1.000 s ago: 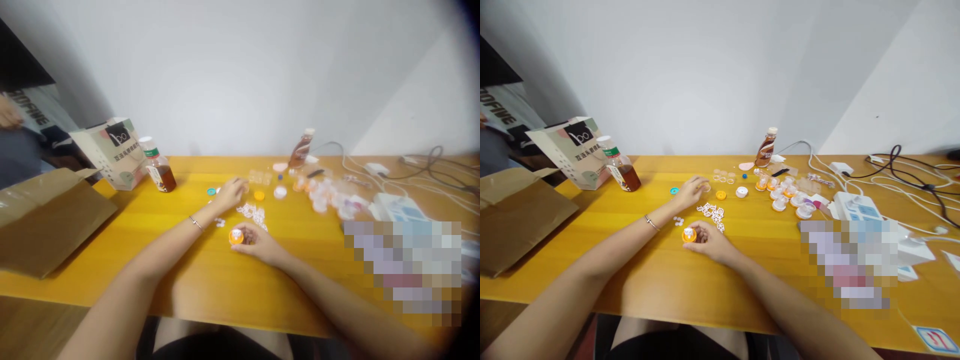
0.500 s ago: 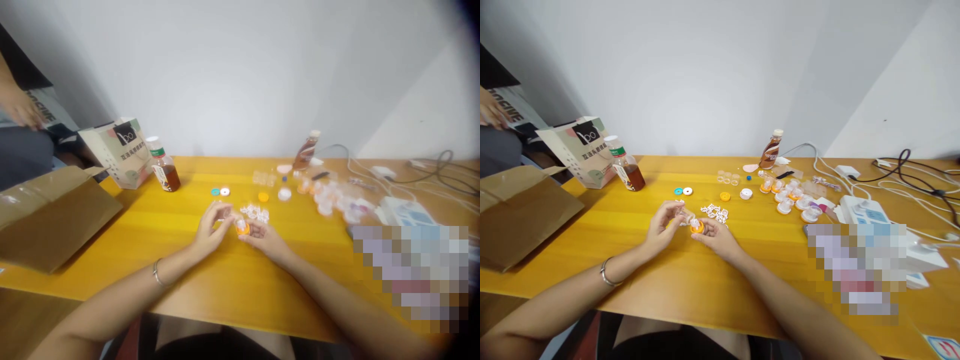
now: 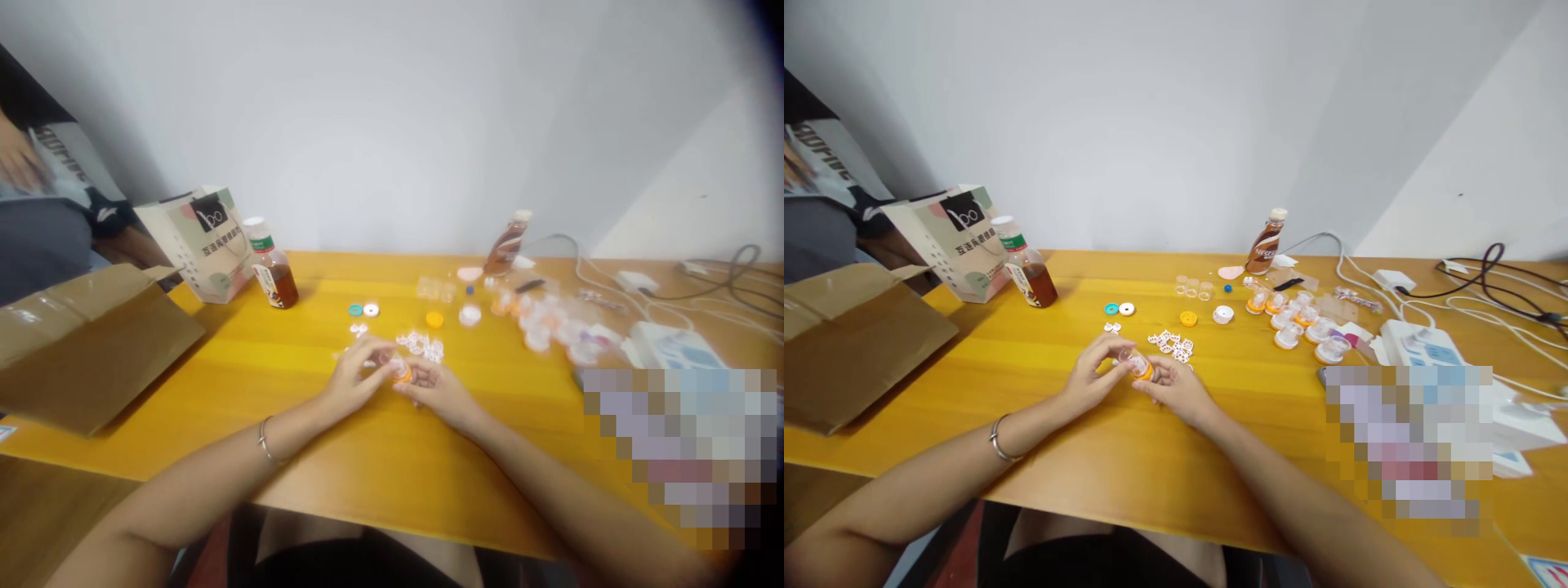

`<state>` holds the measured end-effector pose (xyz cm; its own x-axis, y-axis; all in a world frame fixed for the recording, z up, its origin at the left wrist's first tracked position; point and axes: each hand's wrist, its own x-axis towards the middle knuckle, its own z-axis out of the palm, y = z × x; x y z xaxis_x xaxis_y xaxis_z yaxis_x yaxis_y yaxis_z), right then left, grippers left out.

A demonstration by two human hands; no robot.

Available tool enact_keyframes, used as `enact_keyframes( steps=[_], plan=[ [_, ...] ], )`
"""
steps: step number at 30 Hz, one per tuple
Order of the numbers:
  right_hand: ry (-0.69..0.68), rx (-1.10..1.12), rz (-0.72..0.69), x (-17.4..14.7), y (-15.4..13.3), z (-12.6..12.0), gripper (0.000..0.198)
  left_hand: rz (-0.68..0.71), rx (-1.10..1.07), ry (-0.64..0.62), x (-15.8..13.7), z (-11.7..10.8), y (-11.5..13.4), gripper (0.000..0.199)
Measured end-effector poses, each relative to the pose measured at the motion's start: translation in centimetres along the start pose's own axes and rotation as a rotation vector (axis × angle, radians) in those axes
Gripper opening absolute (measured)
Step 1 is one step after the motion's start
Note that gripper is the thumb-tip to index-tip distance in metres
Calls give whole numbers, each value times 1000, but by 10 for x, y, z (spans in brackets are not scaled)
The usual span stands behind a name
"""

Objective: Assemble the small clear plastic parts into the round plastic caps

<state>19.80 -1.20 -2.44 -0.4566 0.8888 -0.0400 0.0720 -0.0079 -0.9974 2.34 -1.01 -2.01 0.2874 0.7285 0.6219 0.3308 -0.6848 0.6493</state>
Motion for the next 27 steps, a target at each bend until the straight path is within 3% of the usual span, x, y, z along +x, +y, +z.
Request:
enact_keyframes(
  steps=[20,27],
  plan=[
    [-1,-57,-44,-4,-4,2,33,-63,-16,-44,1,0,-1,24],
    [-43,-102,-45,-5,-2,2,28,-137,-112,-89,2,-1,3,20]
  ],
)
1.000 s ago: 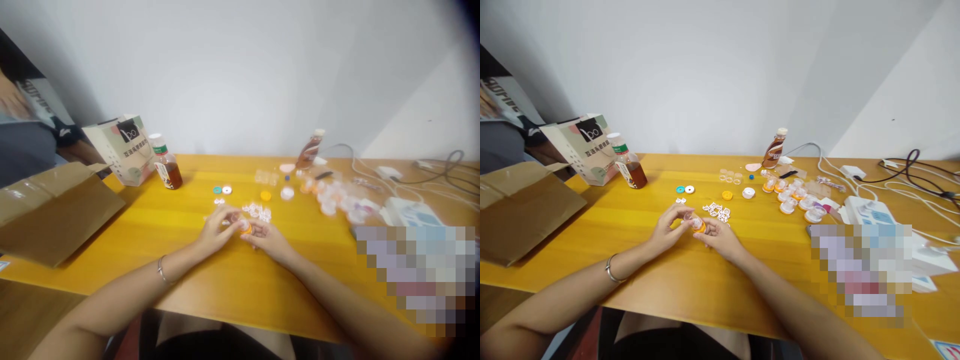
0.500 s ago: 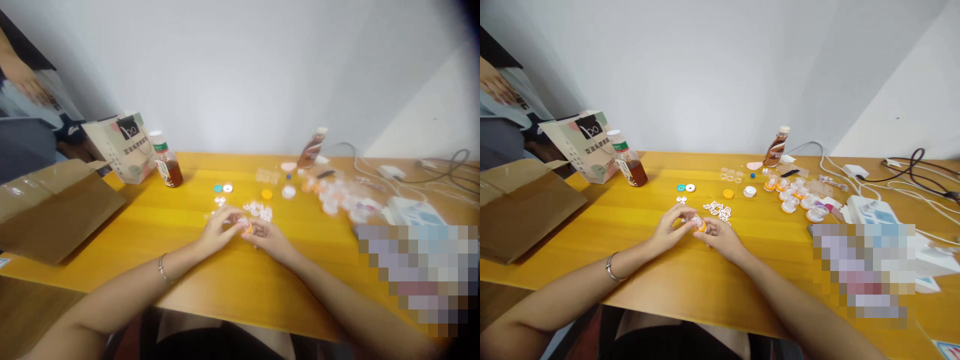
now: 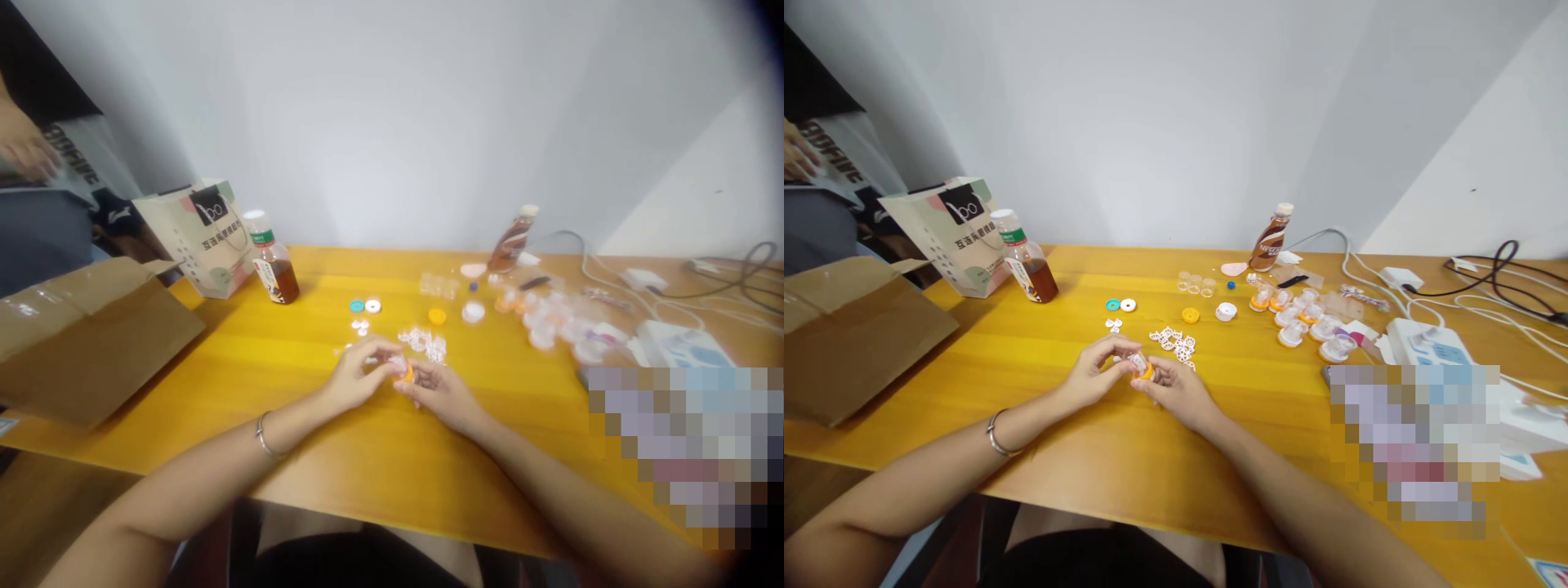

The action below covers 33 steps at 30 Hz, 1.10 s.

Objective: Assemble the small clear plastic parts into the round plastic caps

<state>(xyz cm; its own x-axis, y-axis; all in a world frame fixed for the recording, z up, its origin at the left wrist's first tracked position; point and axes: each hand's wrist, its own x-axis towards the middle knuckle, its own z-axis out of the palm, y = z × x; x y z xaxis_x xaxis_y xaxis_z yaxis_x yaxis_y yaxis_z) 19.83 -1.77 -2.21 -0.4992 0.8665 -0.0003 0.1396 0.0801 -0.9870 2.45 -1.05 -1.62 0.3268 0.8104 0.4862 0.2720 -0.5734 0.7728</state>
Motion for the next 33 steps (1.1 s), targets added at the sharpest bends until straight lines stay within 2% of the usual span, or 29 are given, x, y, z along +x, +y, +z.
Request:
enact_keyframes(
  steps=[5,11,14,18,22,27,30,33],
  plan=[
    [50,-125,-42,-1,7,1,28,-116,27,-12,1,0,3,20],
    [84,-227,-109,-5,3,5,24,-170,69,35,-1,2,1,25],
    [76,-162,-76,-5,-1,5,23,-207,17,45,-1,3,0,25],
    [19,17,29,-5,-4,4,26,-261,-164,13,3,1,4,24],
    [-62,147,69,-5,-8,2,24,-260,-331,-99,7,-7,8,24],
    [-77,257,65,-7,-12,-1,25,-220,-450,-255,11,-16,8,26],
    [-79,233,49,-8,-14,-1,24,-233,-472,-251,11,-17,6,28],
    [-68,168,27,-9,-16,2,24,-243,-409,-171,9,-14,7,25]
  ],
)
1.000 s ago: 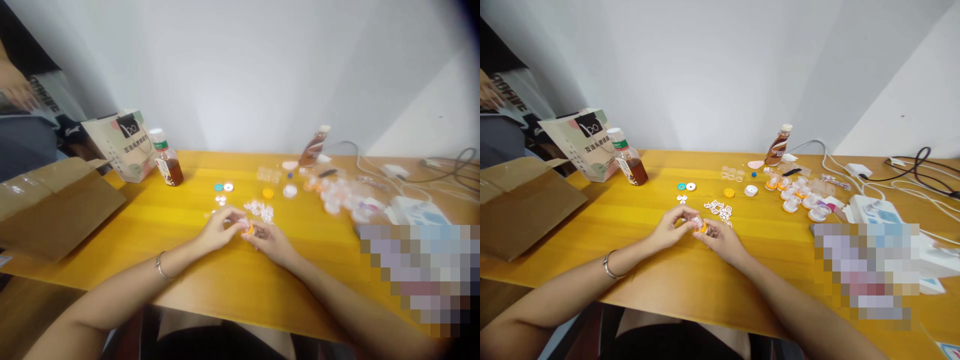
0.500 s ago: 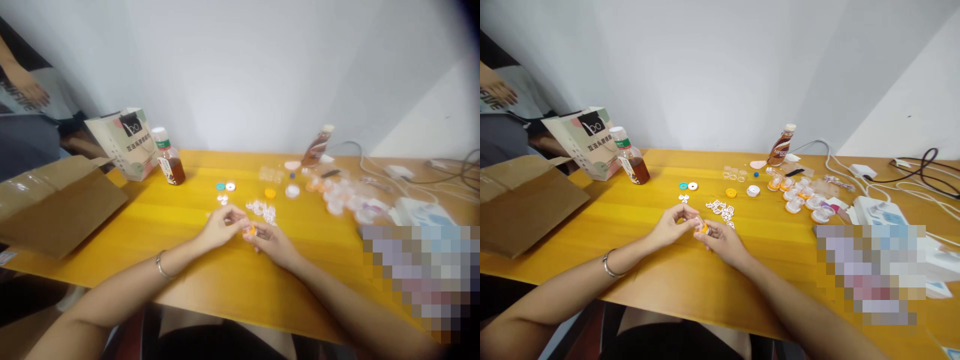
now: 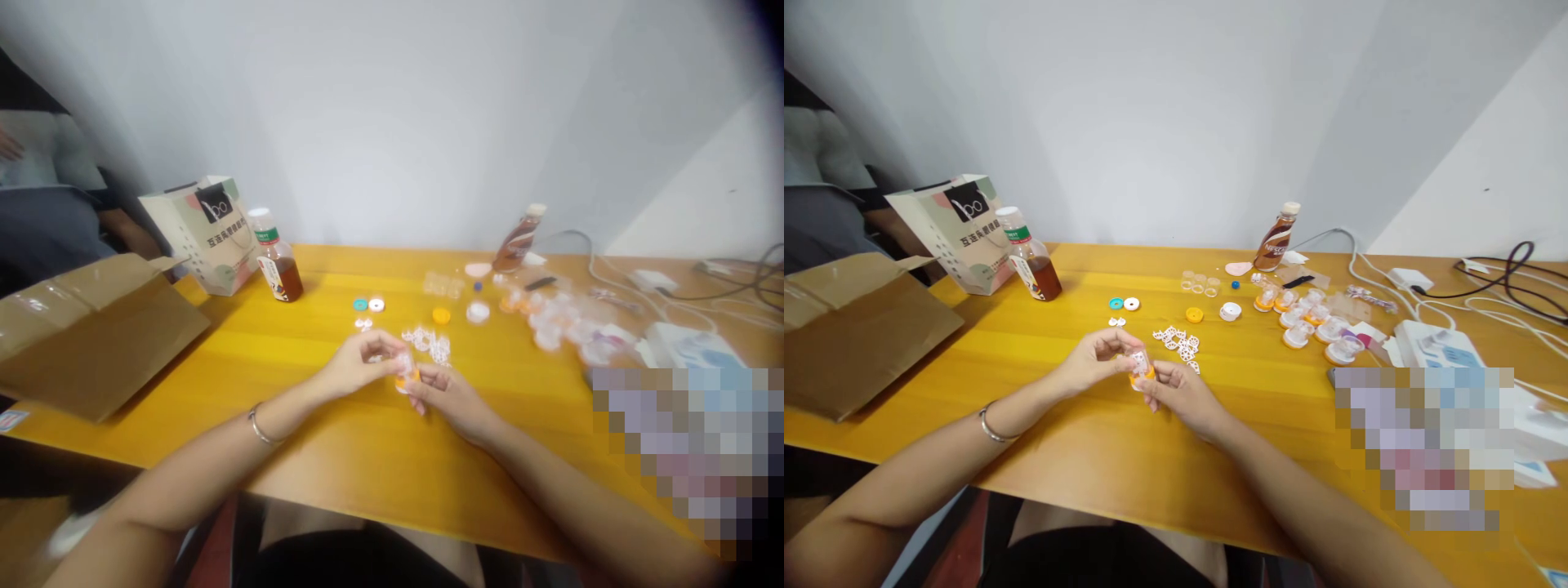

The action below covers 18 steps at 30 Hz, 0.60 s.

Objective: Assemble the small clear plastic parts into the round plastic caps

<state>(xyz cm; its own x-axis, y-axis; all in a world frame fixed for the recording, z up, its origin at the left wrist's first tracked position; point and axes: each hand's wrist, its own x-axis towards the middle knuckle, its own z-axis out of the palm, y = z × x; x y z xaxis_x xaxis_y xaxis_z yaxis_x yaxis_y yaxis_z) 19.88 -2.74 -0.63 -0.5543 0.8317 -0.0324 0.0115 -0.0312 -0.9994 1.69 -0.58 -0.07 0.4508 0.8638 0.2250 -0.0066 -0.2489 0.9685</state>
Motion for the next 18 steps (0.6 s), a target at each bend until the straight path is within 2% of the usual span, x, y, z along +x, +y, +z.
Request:
enact_keyframes(
  steps=[8,10,13,18],
  plan=[
    [230,-232,-65,-1,0,14,19,-12,200,276,-5,20,-5,29],
    [235,-247,-68,0,1,12,18,-6,203,313,-4,22,-7,29],
    [162,-146,-13,2,1,7,21,-21,96,252,-2,18,-5,26],
    [102,47,19,5,2,0,26,-16,-109,-4,3,2,5,32]
  ],
)
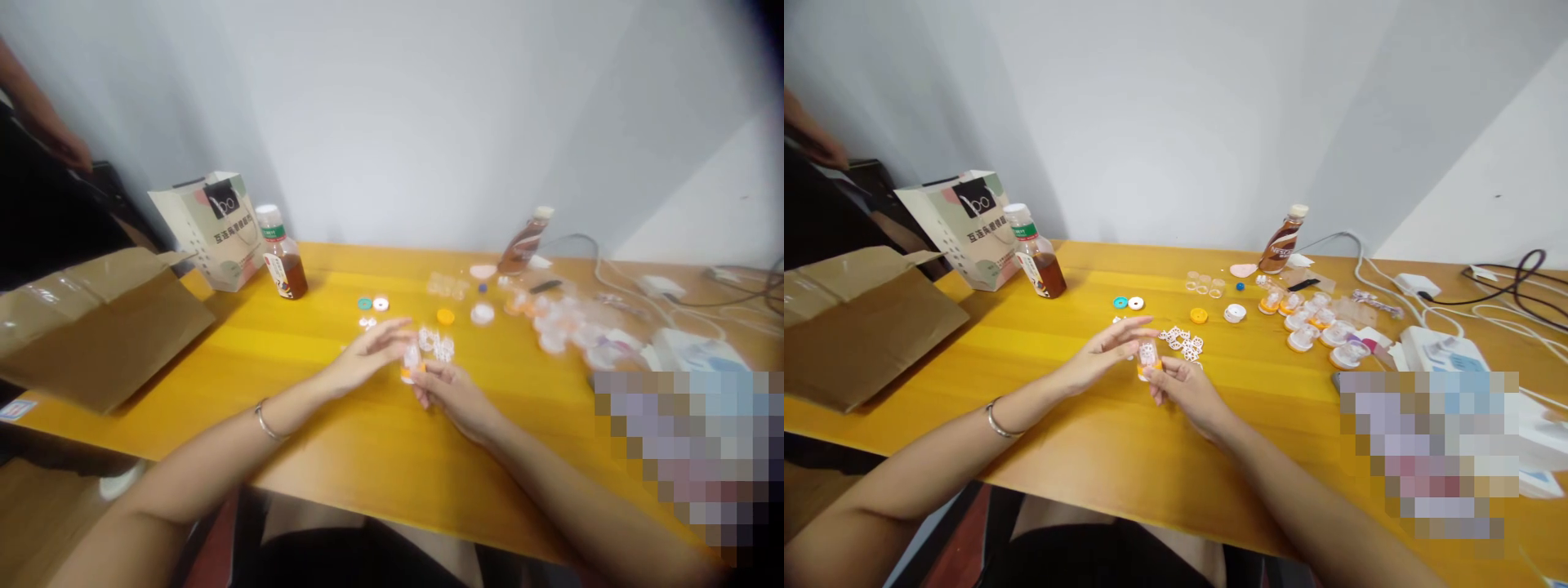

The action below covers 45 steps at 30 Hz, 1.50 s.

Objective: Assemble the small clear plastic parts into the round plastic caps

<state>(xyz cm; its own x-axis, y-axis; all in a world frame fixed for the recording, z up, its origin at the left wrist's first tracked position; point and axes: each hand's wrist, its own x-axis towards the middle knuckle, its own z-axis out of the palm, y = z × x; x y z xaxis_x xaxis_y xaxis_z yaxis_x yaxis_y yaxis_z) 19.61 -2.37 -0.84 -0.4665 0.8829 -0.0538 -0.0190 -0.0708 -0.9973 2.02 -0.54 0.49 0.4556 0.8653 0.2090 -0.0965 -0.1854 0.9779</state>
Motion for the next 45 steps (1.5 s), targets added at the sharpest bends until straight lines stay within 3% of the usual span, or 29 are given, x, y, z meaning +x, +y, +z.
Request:
enact_keyframes(
  steps=[2,4,13,19,21,23,27,29,34,40,42,45],
  plan=[
    [-16,13,2,0,0,0,25,-29,-10,-73,1,-4,1,38],
    [-25,-5,-2,-1,1,0,24,-56,21,-69,2,-5,-1,38],
    [1,-130,18,-2,2,5,25,-81,224,113,1,2,-5,28],
    [122,-285,-74,-4,3,10,17,-53,396,242,-3,14,-5,25],
    [105,-270,-67,-4,3,10,18,-21,386,248,-4,14,-5,25],
    [32,-212,-32,-4,2,8,21,-12,319,171,-3,9,-3,25],
    [-60,-108,-1,-4,-4,2,26,-52,65,-120,0,-3,-1,33],
    [-68,-104,1,-5,-6,1,27,-67,22,-163,1,-6,0,36],
    [-11,-193,-30,-5,-6,5,25,-15,273,-17,-1,4,7,17],
    [173,-385,-180,-6,2,11,15,-1,491,248,-8,21,2,26],
    [160,-382,-196,-6,2,11,14,-9,519,280,-9,21,-2,32],
    [90,-312,-107,-6,-2,9,18,-50,524,222,-7,15,-3,35]
  ],
)
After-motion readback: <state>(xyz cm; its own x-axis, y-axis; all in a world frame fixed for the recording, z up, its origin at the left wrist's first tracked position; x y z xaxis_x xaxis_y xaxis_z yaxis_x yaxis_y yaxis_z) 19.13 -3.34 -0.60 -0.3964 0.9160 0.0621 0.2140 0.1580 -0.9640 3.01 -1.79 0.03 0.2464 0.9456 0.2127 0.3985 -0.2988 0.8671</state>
